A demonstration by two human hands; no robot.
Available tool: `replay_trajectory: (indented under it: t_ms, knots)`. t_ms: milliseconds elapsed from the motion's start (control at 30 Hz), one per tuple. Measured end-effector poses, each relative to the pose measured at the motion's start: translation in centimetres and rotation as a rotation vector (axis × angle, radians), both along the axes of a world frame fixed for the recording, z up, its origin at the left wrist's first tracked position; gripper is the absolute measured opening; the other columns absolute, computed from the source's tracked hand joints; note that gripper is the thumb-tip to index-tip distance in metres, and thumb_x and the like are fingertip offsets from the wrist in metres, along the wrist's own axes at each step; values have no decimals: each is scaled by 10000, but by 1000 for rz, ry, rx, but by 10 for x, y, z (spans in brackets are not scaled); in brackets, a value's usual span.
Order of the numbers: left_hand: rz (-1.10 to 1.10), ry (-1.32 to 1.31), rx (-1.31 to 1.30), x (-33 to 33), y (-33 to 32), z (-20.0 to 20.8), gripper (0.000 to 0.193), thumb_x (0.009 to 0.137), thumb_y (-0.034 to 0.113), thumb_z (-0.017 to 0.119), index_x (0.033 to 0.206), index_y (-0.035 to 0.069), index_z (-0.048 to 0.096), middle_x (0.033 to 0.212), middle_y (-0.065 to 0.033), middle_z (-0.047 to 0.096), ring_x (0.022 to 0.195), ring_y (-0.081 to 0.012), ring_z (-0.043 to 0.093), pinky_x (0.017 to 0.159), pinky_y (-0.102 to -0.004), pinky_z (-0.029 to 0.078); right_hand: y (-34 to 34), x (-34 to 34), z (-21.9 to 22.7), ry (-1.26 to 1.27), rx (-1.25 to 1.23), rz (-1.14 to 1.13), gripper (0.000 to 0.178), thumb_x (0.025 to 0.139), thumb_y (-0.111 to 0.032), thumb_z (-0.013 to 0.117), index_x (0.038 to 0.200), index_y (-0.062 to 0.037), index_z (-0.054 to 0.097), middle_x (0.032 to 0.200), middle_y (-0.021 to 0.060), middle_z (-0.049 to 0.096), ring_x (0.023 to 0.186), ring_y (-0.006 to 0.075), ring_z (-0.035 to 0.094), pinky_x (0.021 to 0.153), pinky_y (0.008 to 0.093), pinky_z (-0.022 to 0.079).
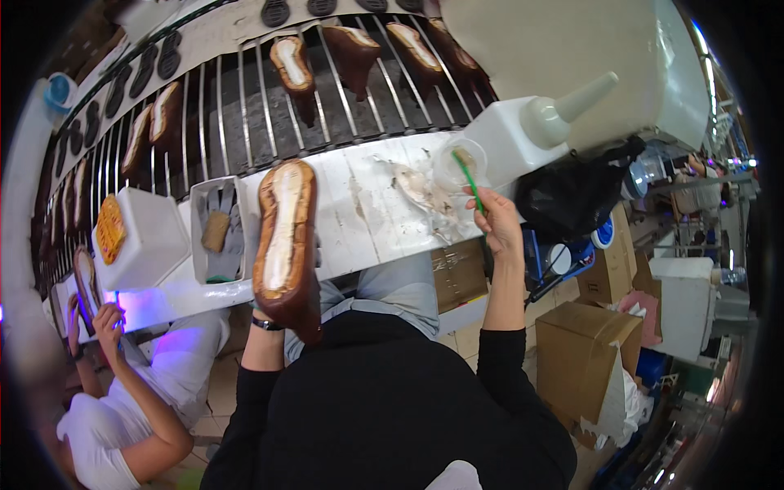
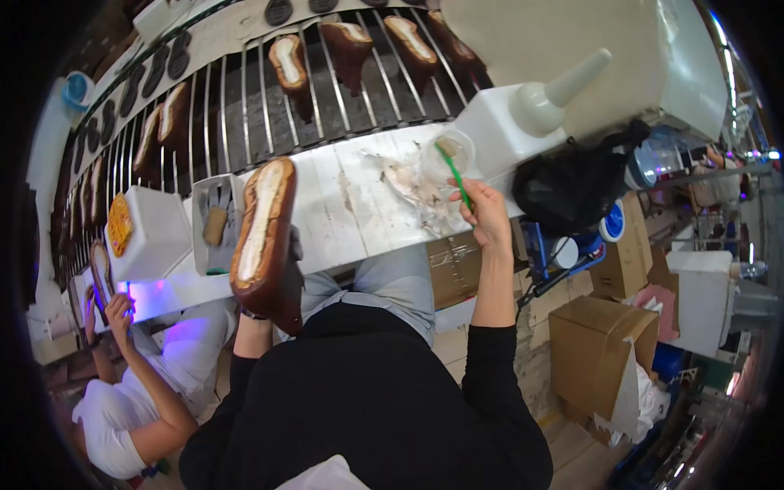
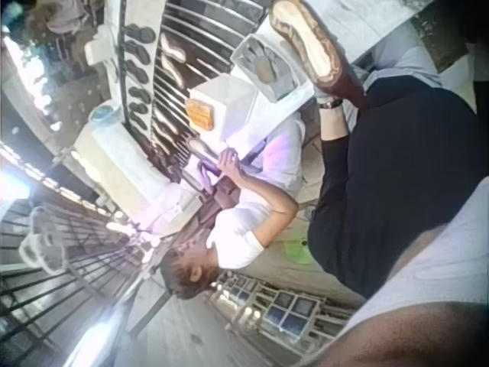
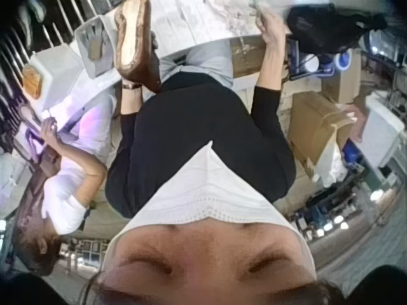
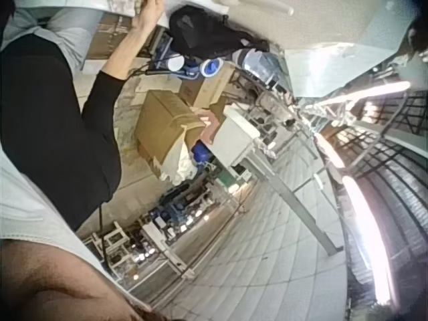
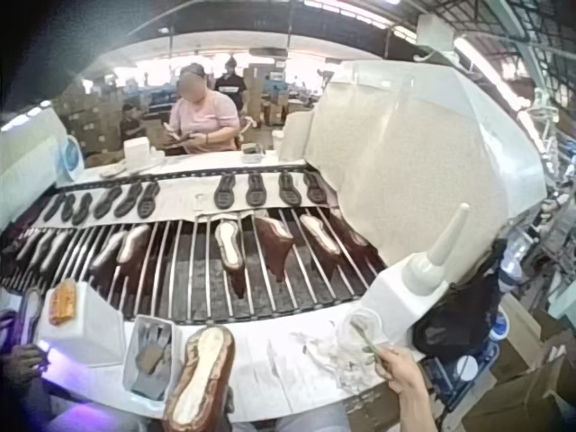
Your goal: The recorder is using a small brush to apply white adhesive around the edge of shoe uppers before they are attached to soles on a conveyor belt.
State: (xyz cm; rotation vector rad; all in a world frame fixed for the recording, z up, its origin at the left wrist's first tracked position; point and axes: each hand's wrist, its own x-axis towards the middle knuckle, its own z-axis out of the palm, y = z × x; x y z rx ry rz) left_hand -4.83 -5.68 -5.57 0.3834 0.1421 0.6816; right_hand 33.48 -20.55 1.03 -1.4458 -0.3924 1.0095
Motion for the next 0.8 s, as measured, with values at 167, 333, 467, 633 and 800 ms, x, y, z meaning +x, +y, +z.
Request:
replay_trajectory:
  t_ms: [167, 333, 467, 633, 800]
  knots:
    - [-54, 64, -167, 30, 0, 58, 662, 986, 539, 489, 1414, 36, 446, 1311, -138, 598, 1119, -233, 634, 996, -369, 510, 38, -27, 45, -100, 255, 112, 173, 916, -97, 678, 1034, 24, 716, 880, 65, 705, 598, 68, 511, 514, 191, 366]
    - [63, 456, 181, 50, 1, 101, 642, 986, 499, 521, 1379, -4, 457, 1262, -127, 613, 1113, -204, 629, 977, -348, 505, 57, -74, 99, -536, 427, 358, 98, 800, 41, 739, 898, 38, 736, 823, 55, 685, 676, 99, 584, 605, 206, 431]
    - [113, 489, 392, 51, 1, 121, 646, 988, 458, 538, 1398, -27, 418, 1290, -117, 573, 1150, -181, 584, 995, -322, 471, 56, -95, 121, -843, 436, 497, 166, 720, 27, 796, 879, 15, 749, 829, 80, 690, 737, 129, 635, 627, 241, 463]
    - [118, 519, 572, 54, 1, 133, 718, 965, 461, 576, 1430, -51, 380, 1329, -130, 550, 1177, -179, 553, 1009, -328, 444, 56, -103, 122, -902, 435, 465, 179, 732, 28, 795, 904, 18, 744, 834, 83, 685, 753, 136, 641, 628, 252, 475]
    - [170, 677, 750, 55, -2, 137, 745, 923, 482, 623, 1419, -31, 409, 1245, -159, 624, 1123, -216, 614, 962, -352, 471, 65, -106, 123, -944, 486, 393, 143, 763, 32, 776, 897, 38, 726, 839, 88, 677, 743, 138, 626, 641, 246, 469]
